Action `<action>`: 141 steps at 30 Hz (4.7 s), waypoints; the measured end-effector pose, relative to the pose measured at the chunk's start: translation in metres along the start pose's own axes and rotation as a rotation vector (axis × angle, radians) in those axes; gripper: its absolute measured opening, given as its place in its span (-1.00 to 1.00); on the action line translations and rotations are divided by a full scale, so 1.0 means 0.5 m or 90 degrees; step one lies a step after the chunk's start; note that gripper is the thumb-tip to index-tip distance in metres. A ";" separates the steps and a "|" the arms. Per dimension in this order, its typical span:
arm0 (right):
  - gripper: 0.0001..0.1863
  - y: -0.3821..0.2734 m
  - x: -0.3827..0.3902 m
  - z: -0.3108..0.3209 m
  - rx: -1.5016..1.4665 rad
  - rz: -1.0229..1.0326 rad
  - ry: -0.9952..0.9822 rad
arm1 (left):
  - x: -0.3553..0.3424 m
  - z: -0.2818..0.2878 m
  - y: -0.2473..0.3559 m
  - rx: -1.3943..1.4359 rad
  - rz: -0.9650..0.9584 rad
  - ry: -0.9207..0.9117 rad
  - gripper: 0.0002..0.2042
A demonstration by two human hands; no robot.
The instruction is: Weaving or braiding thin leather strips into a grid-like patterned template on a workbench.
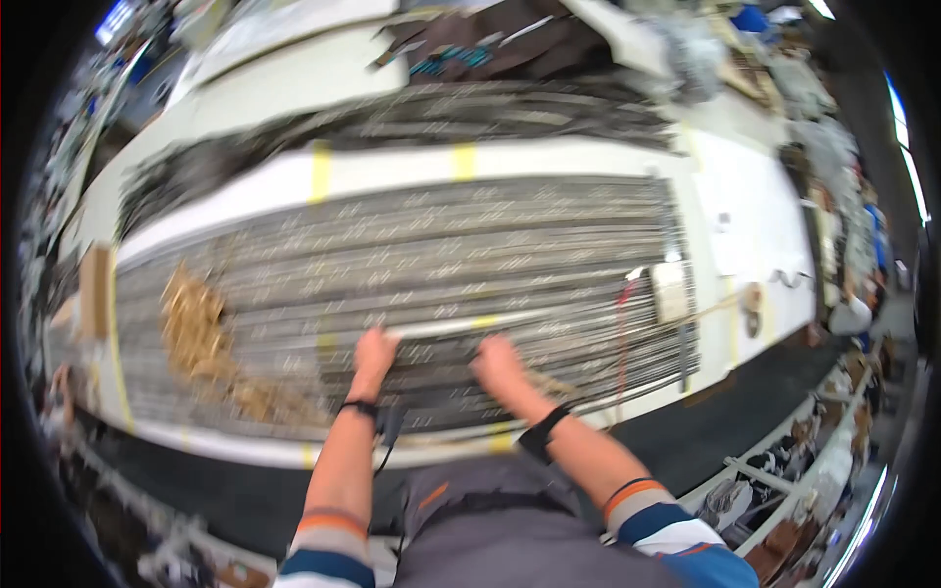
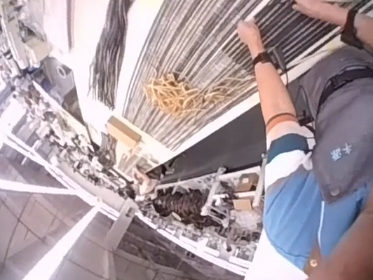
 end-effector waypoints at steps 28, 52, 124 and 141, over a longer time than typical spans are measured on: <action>-0.70 0.062 -0.029 0.003 -0.033 0.096 -0.478 | 0.015 0.028 -0.027 0.033 0.000 0.029 -0.73; -0.84 0.163 -0.066 0.076 -0.695 -0.382 -0.241 | 0.026 0.044 0.006 0.030 0.031 -0.007 -0.71; -0.74 0.176 -0.131 0.040 -0.191 -0.245 -0.124 | 0.207 -0.081 0.309 -0.105 -0.423 0.010 -0.46; -0.75 0.181 -0.133 0.035 -0.217 -0.282 -0.158 | 0.201 -0.078 0.301 -0.106 -0.416 0.022 -0.47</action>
Point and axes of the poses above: each hand's wrist, its own x-axis away from the middle knuckle, its own z-axis out of the back of the hand, y = z × x, the point moved 7 cm from there along -x, towards the middle knuckle, and after that the axes turned 7 degrees about y, right-handed, at the moved point
